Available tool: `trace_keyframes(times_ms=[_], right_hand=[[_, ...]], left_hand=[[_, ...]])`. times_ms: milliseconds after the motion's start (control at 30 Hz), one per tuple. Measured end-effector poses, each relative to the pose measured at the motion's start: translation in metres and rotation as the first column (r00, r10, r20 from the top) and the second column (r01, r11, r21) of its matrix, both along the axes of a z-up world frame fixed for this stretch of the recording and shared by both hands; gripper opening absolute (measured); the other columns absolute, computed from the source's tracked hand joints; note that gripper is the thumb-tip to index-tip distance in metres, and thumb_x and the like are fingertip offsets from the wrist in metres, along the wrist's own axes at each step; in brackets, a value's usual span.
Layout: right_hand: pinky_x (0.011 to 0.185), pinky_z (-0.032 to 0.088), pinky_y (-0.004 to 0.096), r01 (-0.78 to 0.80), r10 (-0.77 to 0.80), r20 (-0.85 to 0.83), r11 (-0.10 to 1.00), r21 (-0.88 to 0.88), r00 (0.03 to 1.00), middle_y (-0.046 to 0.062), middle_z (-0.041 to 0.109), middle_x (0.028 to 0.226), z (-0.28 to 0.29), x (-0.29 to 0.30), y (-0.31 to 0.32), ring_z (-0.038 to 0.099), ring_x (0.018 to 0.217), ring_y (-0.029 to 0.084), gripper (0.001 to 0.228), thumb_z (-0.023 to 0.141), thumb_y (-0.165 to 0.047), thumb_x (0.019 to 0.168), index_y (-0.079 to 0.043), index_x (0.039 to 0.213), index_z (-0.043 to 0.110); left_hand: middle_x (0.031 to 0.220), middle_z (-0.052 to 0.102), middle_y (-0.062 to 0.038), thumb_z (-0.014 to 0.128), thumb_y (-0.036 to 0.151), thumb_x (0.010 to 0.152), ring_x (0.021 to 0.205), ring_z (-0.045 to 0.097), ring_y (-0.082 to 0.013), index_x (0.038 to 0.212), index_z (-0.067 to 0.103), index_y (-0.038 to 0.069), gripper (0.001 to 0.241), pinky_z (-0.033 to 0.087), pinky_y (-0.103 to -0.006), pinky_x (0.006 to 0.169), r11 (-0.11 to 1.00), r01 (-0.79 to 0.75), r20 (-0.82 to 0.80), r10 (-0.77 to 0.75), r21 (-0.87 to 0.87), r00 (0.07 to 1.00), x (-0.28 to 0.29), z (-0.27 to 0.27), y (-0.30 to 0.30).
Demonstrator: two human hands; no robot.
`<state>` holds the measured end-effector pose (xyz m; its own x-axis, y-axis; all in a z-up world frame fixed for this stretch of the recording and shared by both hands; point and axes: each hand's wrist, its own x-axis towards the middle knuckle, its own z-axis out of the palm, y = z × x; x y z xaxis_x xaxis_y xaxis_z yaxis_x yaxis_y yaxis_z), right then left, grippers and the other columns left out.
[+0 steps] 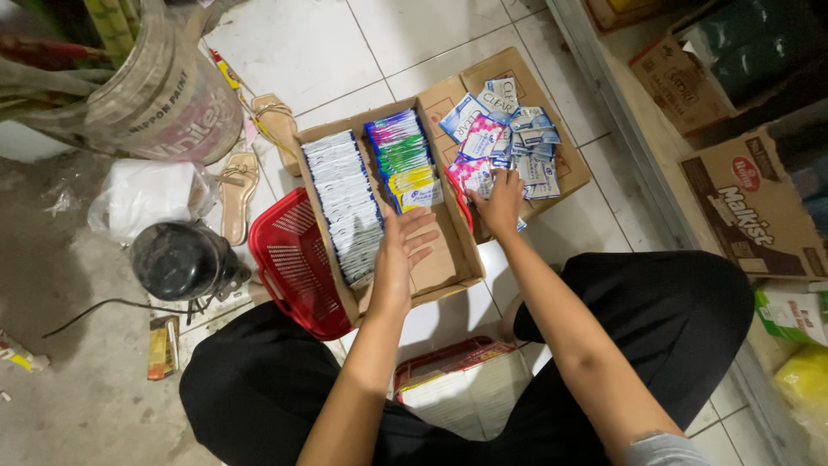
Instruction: The person sorts various shampoo and detergent sachet packets by hand from a cardboard box into a red plastic basket and different organized stacks within the box.
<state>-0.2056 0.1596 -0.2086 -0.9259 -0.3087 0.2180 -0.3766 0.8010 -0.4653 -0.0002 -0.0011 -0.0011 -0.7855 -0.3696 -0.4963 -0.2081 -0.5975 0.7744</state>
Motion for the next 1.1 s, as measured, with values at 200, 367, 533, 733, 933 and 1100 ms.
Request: trace_keyframes(times_ms=[200,367,533,733,933,1100], right_hand=[[0.098,0.045,0.050,0.085,-0.071,0.201,0.994,-0.064,0.977,0.021,0.061,0.120,-0.025,-0.020,-0.007,0.055,0.115,0.041,0.074,0.095,-0.030,0.065,0.001,0.121,0.058],[0.096,0.049,0.046,-0.005,0.016,0.117,0.995,-0.096,0.993,0.028,0.058,0.117,-0.043,-0.046,-0.001,0.057,0.109,0.044,0.065,0.093,-0.018,0.067,0.003,0.117,0.059],[0.091,0.052,0.044,-0.057,0.082,0.289,0.994,-0.092,0.954,0.022,0.069,0.111,-0.002,-0.062,0.004,0.067,0.104,0.038,0.059,0.091,-0.014,0.071,0.000,0.121,0.063],[0.088,0.058,0.033,0.146,0.372,0.711,0.821,-0.552,0.597,0.008,0.074,0.114,0.146,-0.052,0.014,0.071,0.099,0.017,0.044,0.078,-0.003,0.087,-0.002,0.128,0.062],[0.096,0.055,0.029,0.082,0.632,0.634,0.676,-0.732,0.446,0.004,0.074,0.117,0.254,0.015,0.022,0.069,0.105,0.011,0.046,0.074,-0.001,0.088,-0.001,0.132,0.059],[0.097,0.052,0.028,0.006,0.605,0.611,0.708,-0.707,0.511,0.004,0.072,0.118,0.260,0.058,0.011,0.066,0.105,0.011,0.045,0.074,-0.004,0.089,-0.003,0.132,0.060]], left_hand=[[0.131,0.069,-0.014,0.028,0.067,0.099,0.113,0.067,-0.0254,0.131,0.062,0.005,0.078,0.048,-0.0385,0.098,1.000,0.005,0.023,-0.005,-0.004,1.000,-0.005,-0.002,-0.002],[0.130,0.069,-0.014,0.027,0.067,0.100,0.112,0.067,-0.0249,0.131,0.061,0.006,0.077,0.048,-0.0380,0.098,1.000,0.020,0.026,-0.020,-0.016,0.999,-0.009,-0.001,0.000],[0.128,0.070,-0.014,0.027,0.064,0.101,0.111,0.068,-0.0254,0.130,0.062,0.006,0.075,0.049,-0.0388,0.096,0.997,-0.001,0.024,0.003,-0.080,1.000,-0.014,0.001,-0.002],[0.136,0.063,-0.015,0.033,0.062,0.100,0.121,0.062,-0.0259,0.136,0.057,0.005,0.072,0.049,-0.0407,0.101,0.993,-0.030,0.019,0.033,-0.113,0.999,-0.017,-0.015,-0.001],[0.154,0.042,-0.023,0.058,0.053,0.097,0.142,0.045,-0.0310,0.152,0.036,0.003,0.077,0.038,-0.0427,0.115,0.988,-0.132,-0.043,0.129,-0.078,0.991,-0.020,-0.042,0.015],[0.155,0.040,-0.024,0.053,0.058,0.099,0.144,0.043,-0.0355,0.157,0.033,0.002,0.083,0.036,-0.0463,0.118,0.935,-0.124,-0.179,0.192,0.332,0.965,-0.020,-0.032,0.026]])
